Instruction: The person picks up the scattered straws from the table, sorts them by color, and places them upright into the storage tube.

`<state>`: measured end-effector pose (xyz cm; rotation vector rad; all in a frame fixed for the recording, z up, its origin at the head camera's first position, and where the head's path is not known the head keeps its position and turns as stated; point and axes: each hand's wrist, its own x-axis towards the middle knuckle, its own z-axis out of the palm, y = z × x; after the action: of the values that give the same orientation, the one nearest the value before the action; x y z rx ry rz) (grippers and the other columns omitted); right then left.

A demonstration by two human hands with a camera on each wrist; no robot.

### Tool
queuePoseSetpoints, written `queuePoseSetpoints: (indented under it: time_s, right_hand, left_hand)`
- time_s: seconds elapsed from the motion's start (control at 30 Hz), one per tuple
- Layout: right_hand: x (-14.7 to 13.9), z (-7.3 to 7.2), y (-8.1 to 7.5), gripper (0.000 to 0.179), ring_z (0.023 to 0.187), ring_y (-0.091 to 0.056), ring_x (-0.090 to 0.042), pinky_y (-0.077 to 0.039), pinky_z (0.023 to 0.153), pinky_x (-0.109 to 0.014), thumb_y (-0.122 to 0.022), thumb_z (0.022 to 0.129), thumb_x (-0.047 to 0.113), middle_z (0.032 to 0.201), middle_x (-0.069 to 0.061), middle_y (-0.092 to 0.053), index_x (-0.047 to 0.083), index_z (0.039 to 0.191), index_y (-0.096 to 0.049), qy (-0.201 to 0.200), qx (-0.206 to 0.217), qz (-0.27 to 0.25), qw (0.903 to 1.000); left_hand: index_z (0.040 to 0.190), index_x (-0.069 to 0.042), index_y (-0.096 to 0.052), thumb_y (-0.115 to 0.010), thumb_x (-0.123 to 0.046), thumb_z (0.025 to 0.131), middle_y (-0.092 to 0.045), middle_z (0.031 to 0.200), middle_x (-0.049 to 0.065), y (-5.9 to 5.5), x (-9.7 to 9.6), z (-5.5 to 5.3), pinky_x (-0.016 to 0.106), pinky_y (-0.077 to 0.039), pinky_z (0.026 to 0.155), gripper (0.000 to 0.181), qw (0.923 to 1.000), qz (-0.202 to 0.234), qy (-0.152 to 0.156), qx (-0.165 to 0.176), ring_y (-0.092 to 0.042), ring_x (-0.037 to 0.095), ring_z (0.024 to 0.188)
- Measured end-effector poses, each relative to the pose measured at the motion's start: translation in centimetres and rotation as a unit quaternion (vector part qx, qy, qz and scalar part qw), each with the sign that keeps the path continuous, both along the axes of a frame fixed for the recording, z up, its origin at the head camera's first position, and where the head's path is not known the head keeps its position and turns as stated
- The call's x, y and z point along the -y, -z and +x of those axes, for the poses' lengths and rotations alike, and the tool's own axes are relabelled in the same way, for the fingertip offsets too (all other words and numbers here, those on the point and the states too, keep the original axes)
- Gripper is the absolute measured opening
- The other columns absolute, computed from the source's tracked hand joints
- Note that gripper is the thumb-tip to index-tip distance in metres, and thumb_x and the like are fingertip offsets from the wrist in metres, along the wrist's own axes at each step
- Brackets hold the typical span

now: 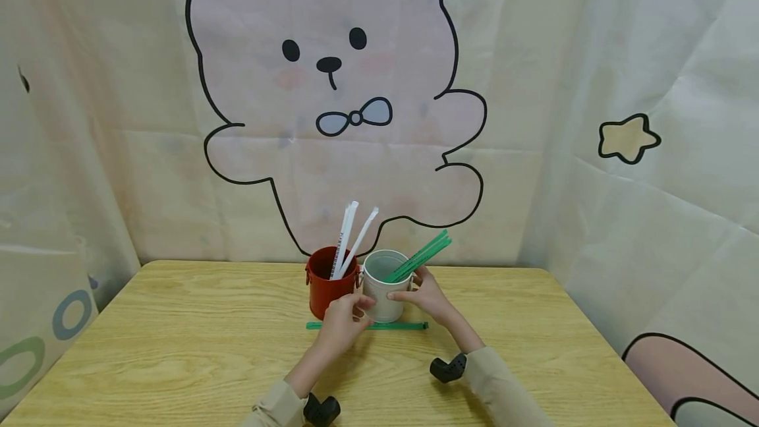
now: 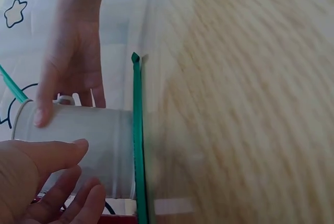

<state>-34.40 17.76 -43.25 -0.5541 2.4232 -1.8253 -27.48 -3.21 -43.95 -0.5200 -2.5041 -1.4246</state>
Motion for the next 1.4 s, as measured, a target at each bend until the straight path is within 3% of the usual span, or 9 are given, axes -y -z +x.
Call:
queuePoseSetpoints:
  time_s: [0.23, 0.43, 0.77, 1.1, 1.27, 1.4]
  right_hand:
    - [-0.1, -0.7, 0.9, 0.080, 0.137, -0.036, -0.041, -0.037, 0.107, -0.058, -0.078, 0.078, 0.009, 0.147, -0.018, -0.040, 0.011, 0.145, -0.036, 0.007, 0.001, 0.003, 1.0000]
    - [0.2, 0.7, -0.7, 0.079, 0.135, -0.036, -0.046, -0.037, 0.106, -0.061, -0.078, 0.078, 0.010, 0.145, -0.023, -0.041, 0.004, 0.144, -0.036, -0.003, -0.002, 0.005, 1.0000]
    - [-0.1, -0.4, 0.9, 0.077, 0.138, -0.034, -0.042, -0.036, 0.108, -0.059, -0.079, 0.078, 0.013, 0.147, -0.017, -0.040, 0.011, 0.143, -0.038, 0.013, -0.002, 0.004, 0.9999]
    - [-0.2, -0.7, 1.1, 0.078, 0.134, -0.040, -0.040, -0.040, 0.106, -0.055, -0.079, 0.078, 0.014, 0.146, -0.016, -0.042, 0.012, 0.144, -0.037, 0.003, -0.012, -0.001, 0.9999]
    - [-0.1, -0.5, 0.7, 0.080, 0.136, -0.037, -0.041, -0.038, 0.107, -0.056, -0.079, 0.078, 0.011, 0.147, -0.017, -0.041, 0.011, 0.145, -0.036, 0.008, 0.003, 0.000, 1.0000]
    - [0.1, 0.6, -0.8, 0.080, 0.137, -0.035, -0.045, -0.037, 0.107, -0.058, -0.078, 0.078, 0.011, 0.147, -0.021, -0.039, 0.005, 0.145, -0.036, 0.004, 0.006, 0.006, 1.0000]
  left_hand:
    - [0.103, 0.002, -0.067, -0.075, 0.004, 0.076, -0.069, 0.101, 0.016, 0.7, 0.3, 0.0, 0.042, -0.057, 0.081, 0.029, 0.9988, -0.031, 0.016, 0.034, -0.066, 0.030, 0.091]
    - [0.110, 0.000, -0.066, -0.076, 0.003, 0.076, -0.068, 0.105, 0.015, 0.9, 0.4, -0.1, 0.044, -0.055, 0.085, 0.036, 0.9948, -0.079, 0.012, 0.063, -0.063, 0.030, 0.096]
    - [0.101, -0.001, -0.071, -0.075, 0.005, 0.074, -0.074, 0.095, 0.010, 1.2, 0.5, -0.1, 0.038, -0.057, 0.076, 0.027, 0.9895, -0.134, 0.026, 0.047, -0.067, 0.024, 0.086]
    - [0.093, -0.005, -0.075, -0.076, 0.001, 0.075, -0.072, 0.084, 0.005, 0.8, 0.6, 0.3, 0.026, -0.051, 0.064, 0.019, 0.9836, -0.169, 0.022, 0.058, -0.058, 0.012, 0.070]
    - [0.092, -0.005, -0.075, -0.076, 0.000, 0.076, -0.071, 0.081, 0.004, 0.7, 0.7, 0.5, 0.025, -0.049, 0.062, 0.017, 0.9820, -0.174, 0.029, 0.067, -0.055, 0.010, 0.068]
    - [0.092, -0.006, -0.076, -0.075, -0.002, 0.077, -0.073, 0.084, 0.003, 0.7, 0.8, 0.7, 0.027, -0.052, 0.065, 0.015, 0.9797, -0.187, 0.036, 0.062, -0.059, 0.011, 0.071]
